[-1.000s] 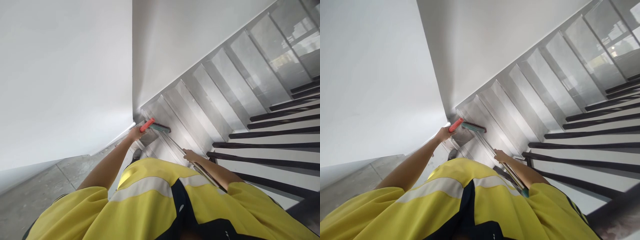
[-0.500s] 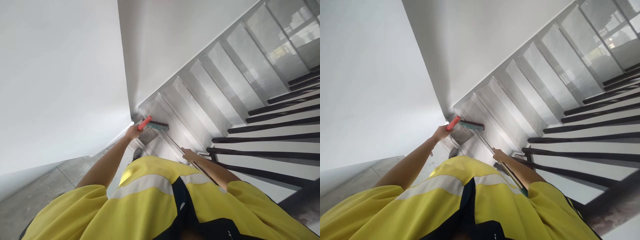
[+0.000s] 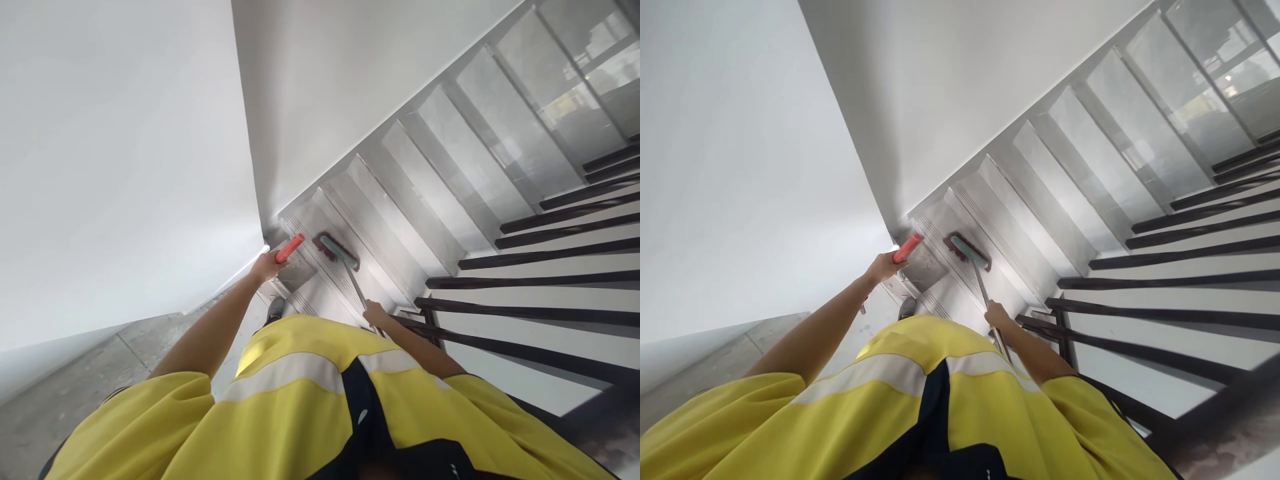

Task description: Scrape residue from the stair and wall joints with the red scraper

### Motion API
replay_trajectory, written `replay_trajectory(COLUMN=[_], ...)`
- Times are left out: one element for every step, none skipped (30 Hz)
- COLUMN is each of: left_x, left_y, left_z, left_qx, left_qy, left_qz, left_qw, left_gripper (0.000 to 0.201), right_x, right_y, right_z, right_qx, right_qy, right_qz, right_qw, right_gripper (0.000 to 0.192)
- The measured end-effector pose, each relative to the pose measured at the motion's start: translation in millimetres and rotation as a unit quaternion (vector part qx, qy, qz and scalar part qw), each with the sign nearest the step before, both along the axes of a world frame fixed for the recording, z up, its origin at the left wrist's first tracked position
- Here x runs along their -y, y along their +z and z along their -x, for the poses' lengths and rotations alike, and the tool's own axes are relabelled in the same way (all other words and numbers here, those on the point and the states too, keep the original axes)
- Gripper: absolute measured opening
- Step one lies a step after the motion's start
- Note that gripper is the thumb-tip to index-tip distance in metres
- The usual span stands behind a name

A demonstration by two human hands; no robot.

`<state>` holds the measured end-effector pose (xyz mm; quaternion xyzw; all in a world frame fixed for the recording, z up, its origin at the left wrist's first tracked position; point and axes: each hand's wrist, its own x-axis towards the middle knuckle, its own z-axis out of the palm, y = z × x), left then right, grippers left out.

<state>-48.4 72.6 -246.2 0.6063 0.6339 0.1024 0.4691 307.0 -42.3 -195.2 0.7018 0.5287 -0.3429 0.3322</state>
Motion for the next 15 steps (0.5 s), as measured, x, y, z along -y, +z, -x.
replay_trajectory(left_x=[0, 0, 0, 0, 1, 1, 1, 1, 2, 2, 2, 3, 3, 3, 3], left_y=[-0.3, -0.6, -0.9, -1.1, -1.2, -1.3, -1.3, -1.1, -0.9, -0.6, -0.3, 0.2, 0.6, 1.0, 1.3], left_z=[0, 1, 1, 2, 2, 2, 2, 2, 1, 1, 1, 0, 0, -1, -1], left_qx=[0.001, 0.001, 0.001, 0.0, -0.002, -0.003, -0.003, -0.003, -0.003, -0.002, 0.0, 0.002, 0.004, 0.006, 0.008], left_qy=[-0.001, -0.002, -0.004, -0.005, -0.006, -0.006, -0.005, -0.002, 0.0, 0.002, 0.003, 0.003, 0.004, 0.006, 0.008], left_qz=[0.0, 0.001, 0.0, 0.0, 0.0, 0.0, 0.0, 0.0, 0.001, 0.002, 0.003, 0.005, 0.005, 0.005, 0.004], left_qw=[1.0, 1.0, 1.0, 1.0, 1.0, 1.0, 1.0, 1.0, 1.0, 1.0, 1.0, 1.0, 1.0, 1.0, 1.0], left_gripper=[0.032, 0.032, 0.032, 0.033, 0.033, 0.033, 0.034, 0.034, 0.033, 0.033, 0.032, 0.032, 0.031, 0.03, 0.03], right_x=[-11, -22, -33, -41, -48, -53, -55, -54, -51, -45, -37, -28, -18, -9, 0], right_y=[-7.6, -13.7, -17.8, -19.4, -18.7, -15.6, -10.7, -4.3, 2.8, 10.3, 17.6, 24.6, 31.1, 36.9, 42.0], right_z=[10, 18, 25, 30, 33, 33, 31, 28, 23, 17, 10, 3, -4, -11, -18], right_qx=[0.008, 0.012, 0.01, 0.004, -0.009, -0.029, -0.051, -0.073, -0.093, -0.108, -0.116, -0.116, -0.112, -0.102, -0.087], right_qy=[-0.01, -0.018, -0.023, -0.022, -0.019, -0.014, -0.009, -0.007, -0.011, -0.02, -0.034, -0.051, -0.069, -0.082, -0.087], right_qz=[0.0, 0.005, 0.008, 0.012, 0.016, 0.019, 0.021, 0.022, 0.022, 0.023, 0.021, 0.017, 0.011, 0.0, -0.01], right_qw=[1.0, 1.0, 1.0, 1.0, 1.0, 0.999, 0.998, 0.997, 0.995, 0.994, 0.992, 0.992, 0.991, 0.991, 0.992], right_gripper=[0.036, 0.039, 0.041, 0.042, 0.044, 0.045, 0.048, 0.052, 0.056, 0.061, 0.064, 0.066, 0.067, 0.067, 0.066])
